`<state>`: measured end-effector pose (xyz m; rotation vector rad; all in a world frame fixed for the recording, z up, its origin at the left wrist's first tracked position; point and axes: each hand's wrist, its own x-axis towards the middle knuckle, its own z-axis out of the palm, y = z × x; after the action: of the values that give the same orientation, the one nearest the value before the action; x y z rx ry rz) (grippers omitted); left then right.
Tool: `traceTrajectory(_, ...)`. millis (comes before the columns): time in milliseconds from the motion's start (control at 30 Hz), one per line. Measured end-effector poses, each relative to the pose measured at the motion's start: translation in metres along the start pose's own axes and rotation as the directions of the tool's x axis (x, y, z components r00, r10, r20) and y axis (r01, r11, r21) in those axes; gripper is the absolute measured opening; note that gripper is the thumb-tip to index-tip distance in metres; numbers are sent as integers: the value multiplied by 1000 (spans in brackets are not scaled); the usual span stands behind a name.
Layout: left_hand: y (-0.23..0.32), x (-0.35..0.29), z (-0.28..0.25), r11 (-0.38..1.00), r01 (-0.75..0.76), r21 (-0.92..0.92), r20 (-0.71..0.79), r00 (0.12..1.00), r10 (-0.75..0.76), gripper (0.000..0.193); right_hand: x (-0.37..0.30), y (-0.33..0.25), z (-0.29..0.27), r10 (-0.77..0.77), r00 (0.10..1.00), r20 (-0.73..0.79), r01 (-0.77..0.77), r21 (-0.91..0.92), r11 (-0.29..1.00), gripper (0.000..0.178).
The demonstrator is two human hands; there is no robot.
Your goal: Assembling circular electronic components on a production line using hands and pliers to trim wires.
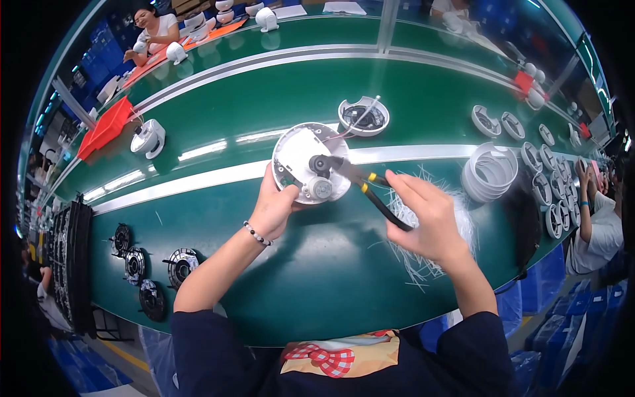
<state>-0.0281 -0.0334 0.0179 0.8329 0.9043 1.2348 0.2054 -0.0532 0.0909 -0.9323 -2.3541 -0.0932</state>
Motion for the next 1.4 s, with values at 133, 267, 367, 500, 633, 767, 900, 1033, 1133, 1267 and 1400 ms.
traceTrajectory(133, -5, 5, -3, 999, -19, -32, -21, 1000, 19, 56, -16, -4, -18, -21, 993, 113, -15, 317, 948, 63)
traceTrajectory(267, -6, 11, -2, 1000, -16, -7, -19, 1000, 16, 58, -32, -15, -16, -129, 976, 176, 41, 432, 901, 60)
traceTrajectory(367, 0, 21, 4, 996, 23, -90, 2, 1000, -22, 61, -41, -24, -4, -120, 962, 247, -16, 488, 873, 59)
traceTrajectory(500, 6, 86, -13, 895, 24, -446, 2, 1000, -25, 40, -48, -39, 23, -156, 949, 275, -32, 573, 819, 60)
traceTrajectory(633, -19, 183, -46, 875, -124, -468, -178, 983, 44, 30, -49, -54, 45, -176, 936, 305, -39, 586, 809, 61)
traceTrajectory(767, -3, 181, -72, 934, 43, -355, -107, 991, -86, 54, -65, -51, 62, -134, 951, 277, -64, 603, 795, 64)
traceTrajectory(900, 15, 140, -115, 965, 227, 132, -330, 928, -173, 54, -95, -44, 68, 7, 939, 345, -227, 603, 764, 70)
traceTrajectory(1033, 53, 29, -131, 541, -101, 835, 204, 970, -134, 26, -98, -45, 72, 56, 922, 382, -298, 612, 732, 67)
traceTrajectory(1133, 72, -78, -134, 548, 198, 813, 345, 594, -727, 22, -92, -51, 85, -81, 924, 373, -191, 636, 747, 68)
traceTrajectory(1267, 61, -154, -127, 479, 322, 816, 343, 397, -851, 32, -81, -57, 82, -72, 925, 373, -217, 674, 706, 69)
traceTrajectory(1400, 10, -184, -136, 363, 354, 862, 234, 358, -904, 28, -73, -58, 89, 0, 937, 350, -278, 744, 607, 69)
